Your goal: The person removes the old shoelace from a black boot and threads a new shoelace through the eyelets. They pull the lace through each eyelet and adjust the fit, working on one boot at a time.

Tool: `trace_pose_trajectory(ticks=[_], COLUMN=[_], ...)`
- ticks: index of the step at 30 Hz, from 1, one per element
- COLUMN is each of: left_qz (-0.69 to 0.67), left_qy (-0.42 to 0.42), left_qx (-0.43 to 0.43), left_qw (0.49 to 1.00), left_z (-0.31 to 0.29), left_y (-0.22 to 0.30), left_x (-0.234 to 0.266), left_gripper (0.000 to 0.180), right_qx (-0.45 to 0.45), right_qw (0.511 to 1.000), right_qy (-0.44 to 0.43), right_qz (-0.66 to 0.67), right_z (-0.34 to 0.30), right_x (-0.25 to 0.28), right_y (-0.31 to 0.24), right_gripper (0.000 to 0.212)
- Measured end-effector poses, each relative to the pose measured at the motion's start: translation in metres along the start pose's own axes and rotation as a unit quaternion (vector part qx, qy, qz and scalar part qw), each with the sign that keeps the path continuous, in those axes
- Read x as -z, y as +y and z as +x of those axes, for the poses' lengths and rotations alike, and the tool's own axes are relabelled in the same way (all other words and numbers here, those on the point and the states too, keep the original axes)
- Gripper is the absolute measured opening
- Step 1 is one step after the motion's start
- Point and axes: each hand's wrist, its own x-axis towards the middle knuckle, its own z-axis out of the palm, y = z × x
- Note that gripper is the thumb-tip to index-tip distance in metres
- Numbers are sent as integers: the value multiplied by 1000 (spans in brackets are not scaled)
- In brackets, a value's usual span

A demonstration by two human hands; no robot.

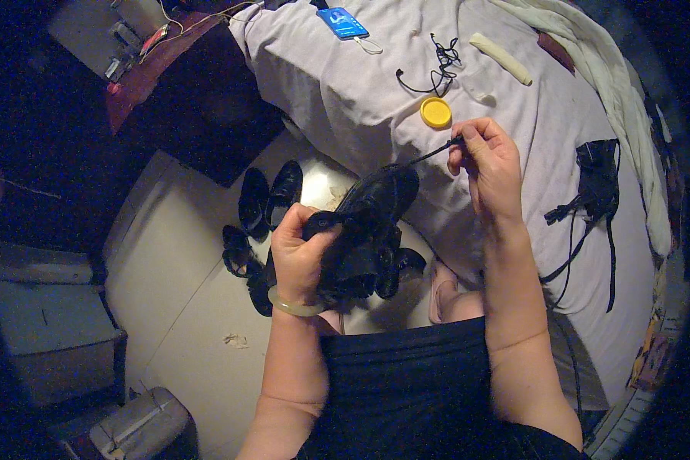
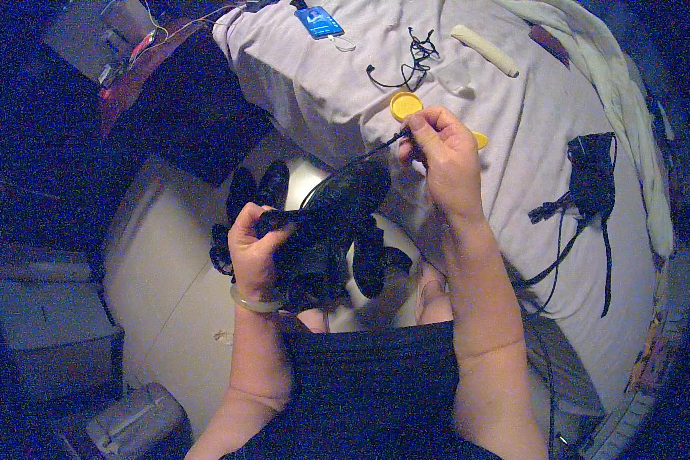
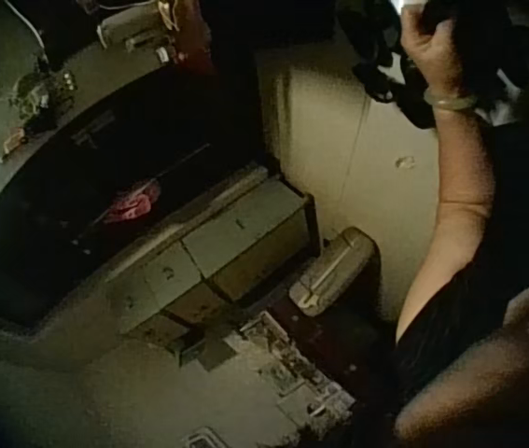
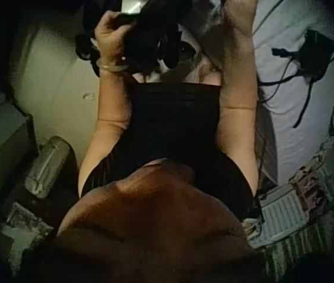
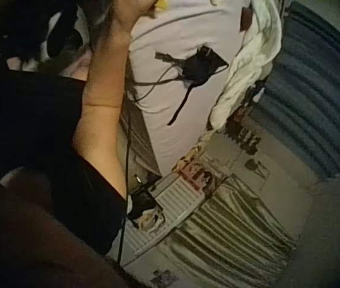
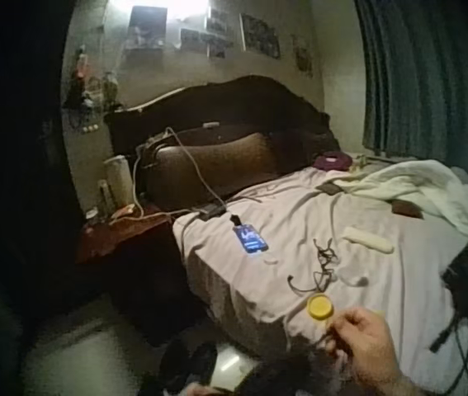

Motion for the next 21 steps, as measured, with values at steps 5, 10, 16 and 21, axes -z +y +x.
trace_pose_trajectory(ticks=[5,10,16,21], left_qz=[-41,-28,-64,-73], left_qy=[-1,-4,3,6], left_qx=[0,7,36,27], left_qw=[999,1000,997,997], left_z=[1,3,3,2], left_y=[-4,0,5,3], left_x=[5,4,5,6], left_gripper=[16,17,18,18], right_qx=[-82,-90,-115,-132], right_qw=[991,986,990,988], right_qy=[-6,-53,-57,-68], right_qz=[-105,-126,-61,29], right_z=[11,12,11,9], right_x=[19,15,10,5], right_y=[24,45,43,40], right_gripper=[15,14,14,14])
